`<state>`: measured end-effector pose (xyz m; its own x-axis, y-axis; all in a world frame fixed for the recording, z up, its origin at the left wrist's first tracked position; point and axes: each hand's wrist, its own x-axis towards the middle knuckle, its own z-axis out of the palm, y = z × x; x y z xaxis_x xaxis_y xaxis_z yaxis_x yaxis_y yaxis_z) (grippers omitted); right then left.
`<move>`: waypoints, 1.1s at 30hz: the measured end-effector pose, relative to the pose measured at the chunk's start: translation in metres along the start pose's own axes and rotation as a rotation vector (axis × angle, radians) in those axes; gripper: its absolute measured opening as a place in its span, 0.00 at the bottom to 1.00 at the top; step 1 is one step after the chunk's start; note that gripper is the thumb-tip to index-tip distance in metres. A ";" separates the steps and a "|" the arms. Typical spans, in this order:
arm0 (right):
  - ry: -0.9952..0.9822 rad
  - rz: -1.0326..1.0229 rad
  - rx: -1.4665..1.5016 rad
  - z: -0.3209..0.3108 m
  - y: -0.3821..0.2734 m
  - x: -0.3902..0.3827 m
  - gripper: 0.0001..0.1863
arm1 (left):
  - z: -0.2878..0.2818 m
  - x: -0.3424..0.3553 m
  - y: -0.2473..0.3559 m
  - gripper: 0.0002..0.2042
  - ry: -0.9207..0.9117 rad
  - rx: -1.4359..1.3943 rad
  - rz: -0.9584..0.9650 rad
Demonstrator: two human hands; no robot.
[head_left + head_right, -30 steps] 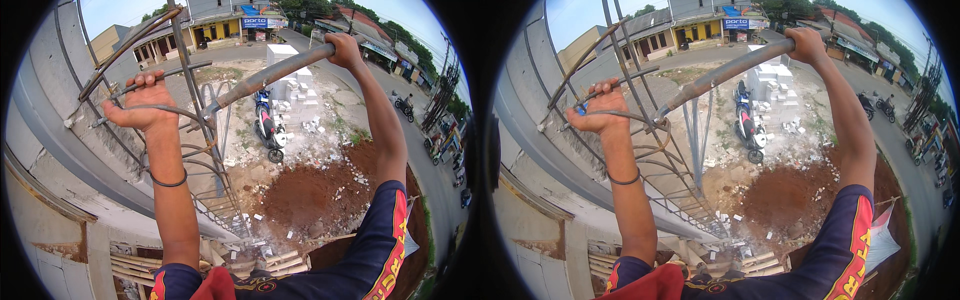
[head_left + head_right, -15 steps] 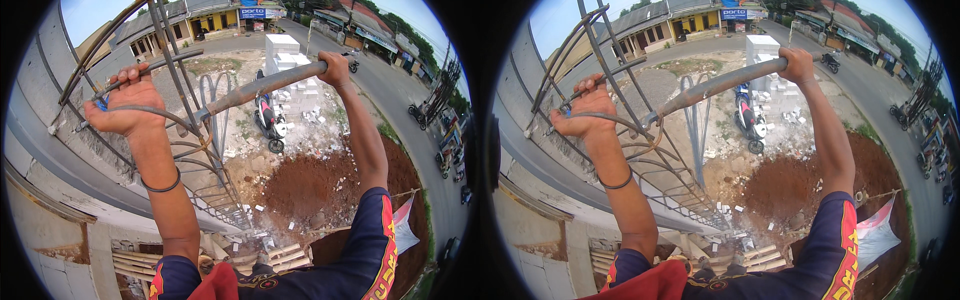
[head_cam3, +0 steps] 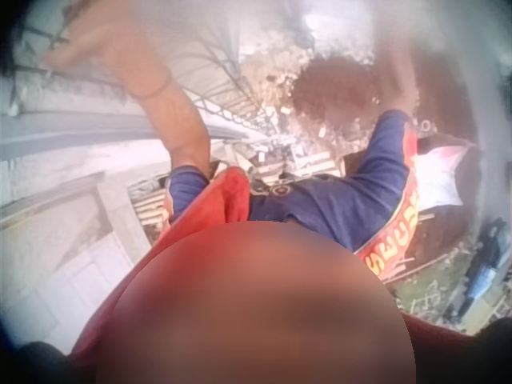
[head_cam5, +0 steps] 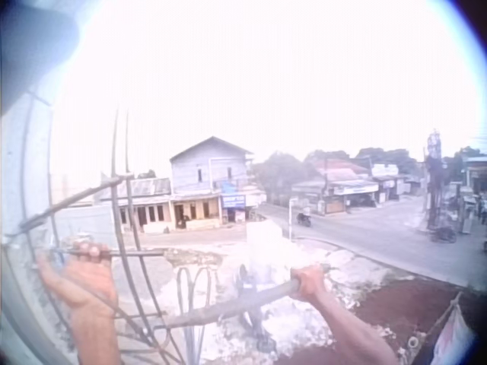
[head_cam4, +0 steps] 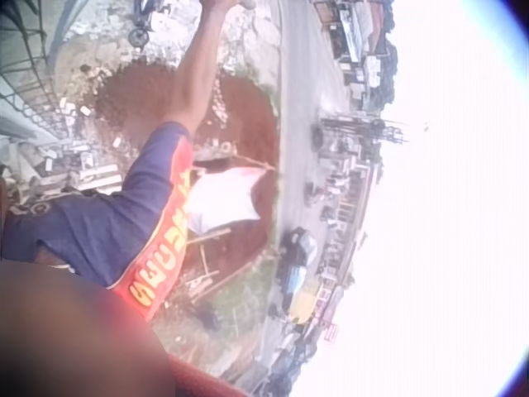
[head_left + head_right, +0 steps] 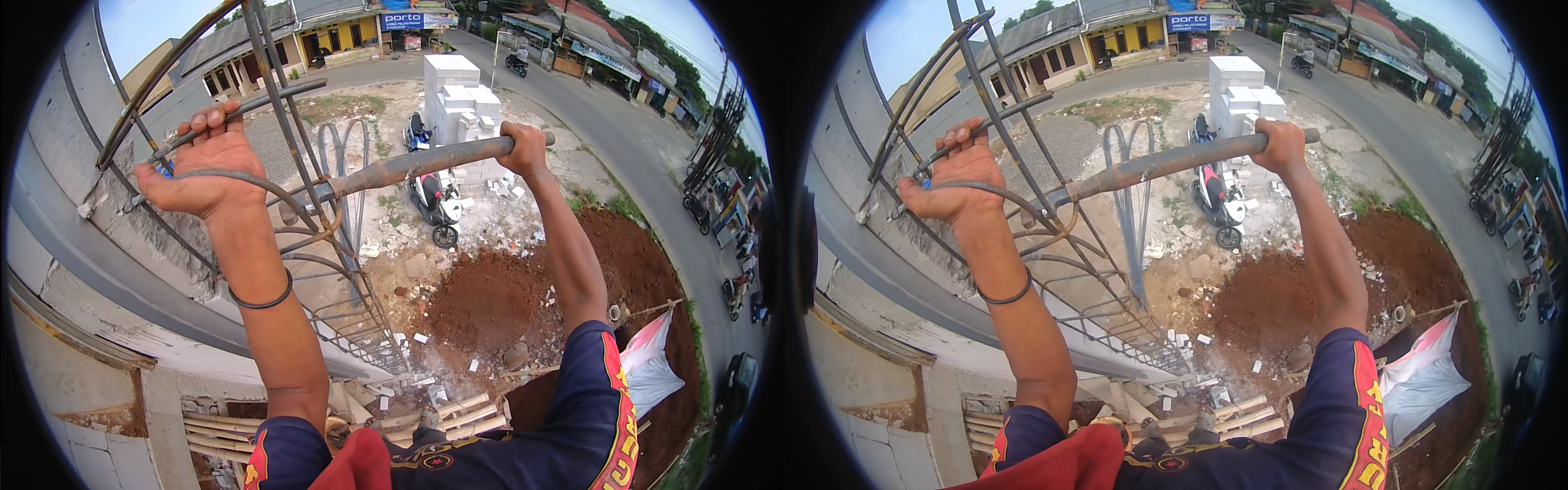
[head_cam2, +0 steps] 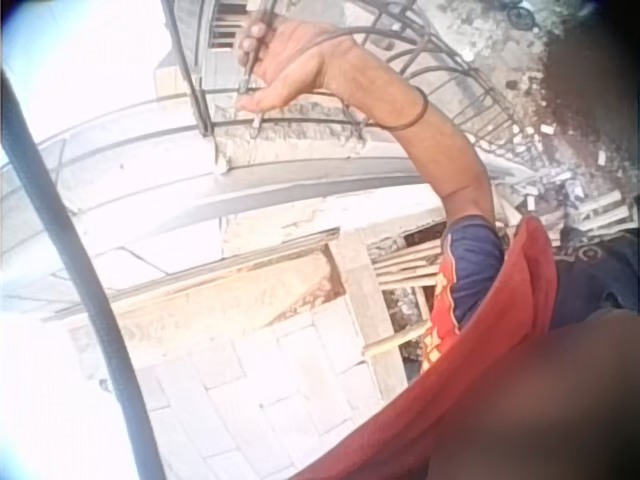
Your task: The person uses a metal pipe to repeatedly strike and adjust a metal scaffolding frame attached to a building wall. The person holds the pipe with both hands and delivers forceful blows to different sections of the frame to reposition or secure it.
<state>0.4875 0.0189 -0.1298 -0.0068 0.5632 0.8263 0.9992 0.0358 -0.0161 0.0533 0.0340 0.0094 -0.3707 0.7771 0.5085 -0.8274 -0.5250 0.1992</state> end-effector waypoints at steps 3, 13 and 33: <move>0.033 0.015 0.038 0.006 -0.004 -0.015 0.11 | -0.001 0.001 0.000 0.29 0.019 -0.001 -0.003; 0.033 0.122 0.067 0.007 -0.021 -0.052 0.12 | -0.001 0.000 -0.002 0.30 0.019 -0.028 -0.010; 0.329 -0.105 -0.373 -0.161 0.007 0.014 0.06 | -0.015 -0.049 0.039 0.33 -0.074 0.424 -0.405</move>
<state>0.5007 -0.1057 -0.0276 -0.1559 0.2800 0.9473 0.9398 -0.2531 0.2294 0.0329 -0.0199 -0.0202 -0.0173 0.9263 0.3763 -0.6506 -0.2962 0.6993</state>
